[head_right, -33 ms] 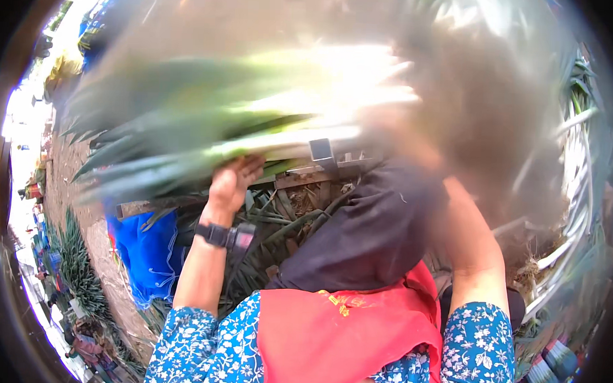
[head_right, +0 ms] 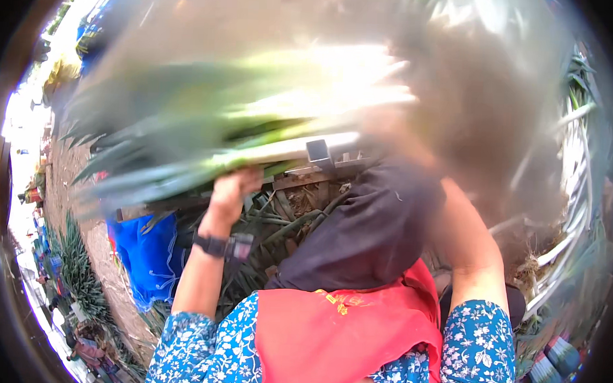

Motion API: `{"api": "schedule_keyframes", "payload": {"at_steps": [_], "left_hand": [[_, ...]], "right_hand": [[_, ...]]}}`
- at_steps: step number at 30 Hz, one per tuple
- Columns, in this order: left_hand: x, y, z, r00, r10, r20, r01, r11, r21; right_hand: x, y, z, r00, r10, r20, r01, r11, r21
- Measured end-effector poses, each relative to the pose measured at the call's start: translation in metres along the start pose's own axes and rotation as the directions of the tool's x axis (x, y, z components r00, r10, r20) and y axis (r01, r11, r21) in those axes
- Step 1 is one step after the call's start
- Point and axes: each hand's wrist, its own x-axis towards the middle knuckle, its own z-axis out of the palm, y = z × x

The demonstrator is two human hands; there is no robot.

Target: Sort leeks from a pile and place them neatly into a bundle on a metal frame.

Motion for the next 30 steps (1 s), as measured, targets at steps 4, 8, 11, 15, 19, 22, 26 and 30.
{"api": "schedule_keyframes", "payload": {"at_steps": [4,8,11,15,19,22,26,30], "left_hand": [[-0.066,0.033,0.034,0.574,0.666,0.476,-0.606,-0.044,0.794],[-0.021,0.057,0.028,0.592,0.561,0.579,-0.346,-0.473,0.811],[0.0,0.043,0.02,0.674,0.417,0.61,-0.32,-0.58,0.75],[0.008,0.035,0.025,0.519,0.494,0.697,-0.293,-0.664,0.688],[0.013,0.038,0.027,0.541,0.496,0.679,-0.25,-0.676,0.693],[0.009,0.052,0.033,0.631,0.41,0.658,-0.312,-0.643,0.7],[0.013,0.035,0.036,0.598,0.381,0.705,-0.267,-0.735,0.623],[0.019,-0.008,0.027,0.541,0.487,0.685,-0.184,-0.727,0.662]], "right_hand": [[-0.013,0.0,0.003,0.999,-0.021,-0.027,0.017,0.988,-0.156],[-0.013,-0.001,0.01,0.997,-0.082,-0.011,0.077,0.974,-0.212],[-0.017,0.0,0.01,0.994,-0.102,0.034,0.107,0.96,-0.259],[-0.041,0.037,0.057,0.985,0.06,-0.162,-0.096,0.969,-0.226],[-0.028,0.04,0.054,0.992,-0.022,-0.124,-0.03,0.914,-0.405],[-0.005,0.027,0.016,0.977,-0.21,-0.048,0.144,0.803,-0.578],[0.012,0.014,-0.003,0.988,-0.128,-0.087,0.05,0.798,-0.601],[-0.011,0.021,0.023,0.96,-0.117,-0.253,-0.044,0.834,-0.55]]}}
